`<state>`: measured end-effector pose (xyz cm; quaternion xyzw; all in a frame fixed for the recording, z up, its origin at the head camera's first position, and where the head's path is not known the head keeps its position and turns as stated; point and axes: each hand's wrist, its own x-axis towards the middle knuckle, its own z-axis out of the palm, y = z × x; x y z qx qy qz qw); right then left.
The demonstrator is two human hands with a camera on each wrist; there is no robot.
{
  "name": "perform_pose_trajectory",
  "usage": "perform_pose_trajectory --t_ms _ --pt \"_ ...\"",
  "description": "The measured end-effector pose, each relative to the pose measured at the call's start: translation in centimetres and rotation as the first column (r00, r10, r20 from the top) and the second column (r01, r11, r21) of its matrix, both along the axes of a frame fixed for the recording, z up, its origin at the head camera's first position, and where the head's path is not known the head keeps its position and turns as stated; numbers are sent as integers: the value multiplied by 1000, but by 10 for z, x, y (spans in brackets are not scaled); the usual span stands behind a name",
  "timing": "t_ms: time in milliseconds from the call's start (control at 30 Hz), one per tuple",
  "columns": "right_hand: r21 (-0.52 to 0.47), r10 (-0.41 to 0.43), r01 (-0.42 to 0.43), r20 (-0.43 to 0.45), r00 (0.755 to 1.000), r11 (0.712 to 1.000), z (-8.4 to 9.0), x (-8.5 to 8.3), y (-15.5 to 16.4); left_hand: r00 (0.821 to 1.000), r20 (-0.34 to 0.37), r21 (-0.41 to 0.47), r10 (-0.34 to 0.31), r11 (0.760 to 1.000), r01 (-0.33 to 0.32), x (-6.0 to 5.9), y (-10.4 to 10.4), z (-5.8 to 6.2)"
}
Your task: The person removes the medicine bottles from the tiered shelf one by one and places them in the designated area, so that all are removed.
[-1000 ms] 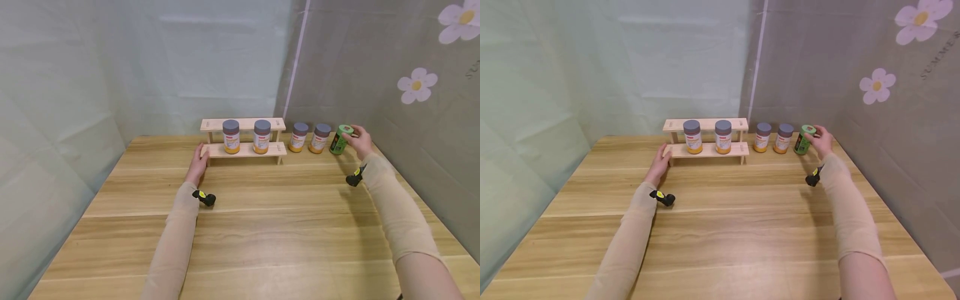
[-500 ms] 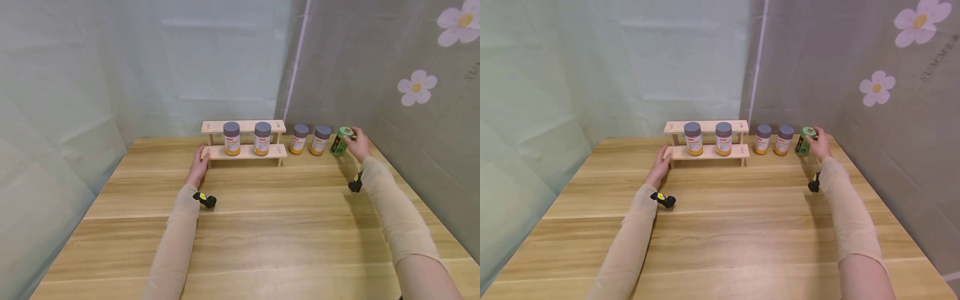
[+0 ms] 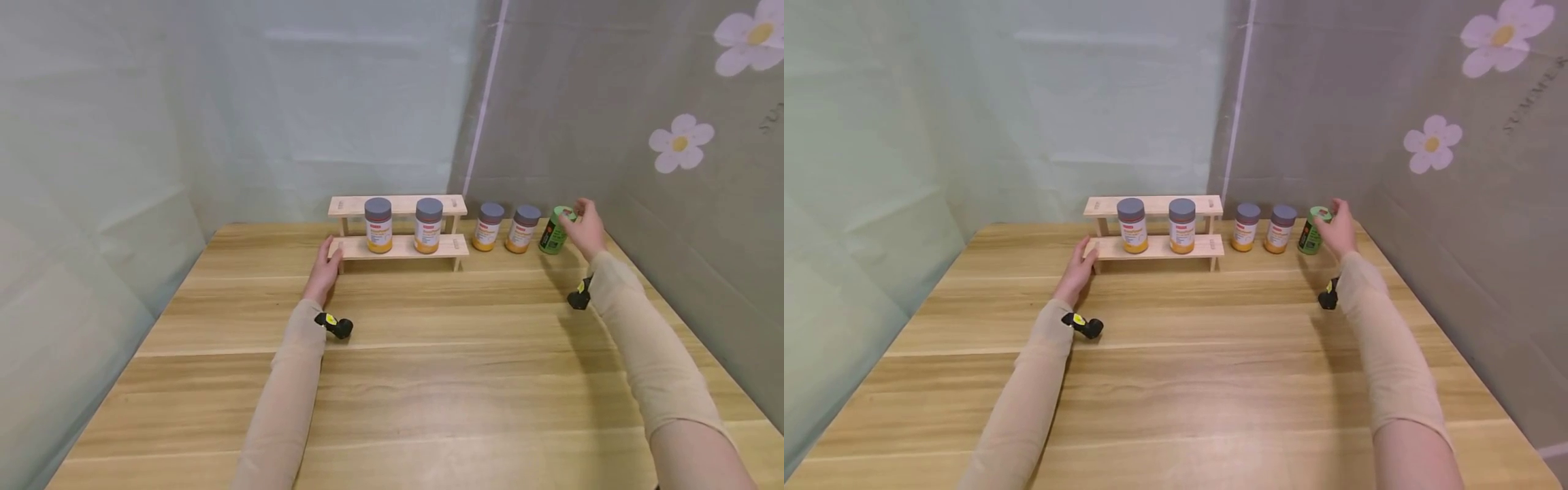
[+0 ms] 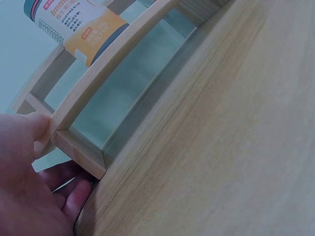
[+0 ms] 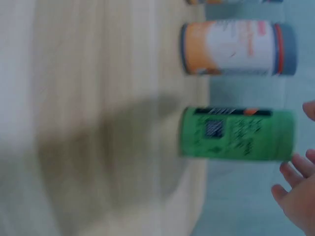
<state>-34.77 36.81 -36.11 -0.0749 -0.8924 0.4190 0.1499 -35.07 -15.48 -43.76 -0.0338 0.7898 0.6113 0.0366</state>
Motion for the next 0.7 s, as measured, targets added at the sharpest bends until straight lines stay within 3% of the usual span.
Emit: perform_pose_trajectory --t_ms 200,333,533,700 --pt "-9 -17 16 -83 996 1000 22 -2 -24 1000 1 11 7 1000 -7 0 0 1" --pt "-55 4 -10 -94 996 998 31 -4 -40 1000 11 10 6 1000 -6 1 0 1" --pt "-125 10 -16 -50 999 992 34 -7 -56 1000 19 2 4 1000 -4 2 0 3" --pt "-161 43 -53 -68 997 986 32 -7 -67 1000 14 4 5 1000 -5 1 0 2"
